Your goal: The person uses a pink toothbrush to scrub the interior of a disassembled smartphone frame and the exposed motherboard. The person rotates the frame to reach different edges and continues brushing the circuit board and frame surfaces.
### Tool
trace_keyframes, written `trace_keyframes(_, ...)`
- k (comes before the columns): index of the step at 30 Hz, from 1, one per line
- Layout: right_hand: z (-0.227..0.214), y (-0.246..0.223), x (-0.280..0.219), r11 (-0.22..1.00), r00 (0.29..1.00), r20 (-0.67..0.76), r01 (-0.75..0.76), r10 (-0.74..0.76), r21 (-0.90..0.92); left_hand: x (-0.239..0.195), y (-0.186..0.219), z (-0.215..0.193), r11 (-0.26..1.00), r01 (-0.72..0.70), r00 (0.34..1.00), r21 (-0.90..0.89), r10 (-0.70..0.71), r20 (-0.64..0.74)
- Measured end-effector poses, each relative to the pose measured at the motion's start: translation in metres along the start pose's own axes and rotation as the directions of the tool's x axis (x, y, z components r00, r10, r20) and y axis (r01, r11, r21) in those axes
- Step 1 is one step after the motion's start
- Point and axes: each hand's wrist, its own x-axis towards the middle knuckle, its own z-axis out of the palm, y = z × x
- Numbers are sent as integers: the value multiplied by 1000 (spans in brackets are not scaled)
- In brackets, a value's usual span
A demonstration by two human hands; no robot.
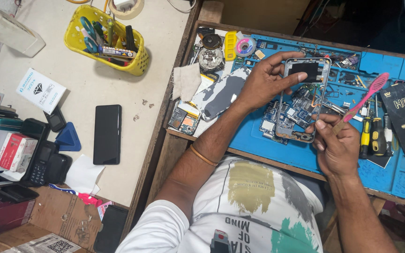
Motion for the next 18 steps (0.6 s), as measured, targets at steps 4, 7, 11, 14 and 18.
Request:
trace_keyframes(4,0,0,0,1000,1000,-6,-2,2,-10,1,-4,0,999,-25,1000,-36,25,6)
trace_keyframes(7,0,0,-1,1000,1000,-13,3,-4,-17,1,-6,-2,999,-33,999,-36,33,3)
trace_keyframes(11,3,-3,0,999,1000,-7,19,-20,-32,2,-7,-2,997,-44,999,-58,45,14)
trace_keyframes(14,5,-3,0,998,1000,-10,19,-20,-53,1,-7,-3,998,-48,999,-48,49,10)
trace_keyframes(18,8,-3,-1,995,999,-37,14,-18,-102,1,-5,-2,996,-75,997,-56,77,24)
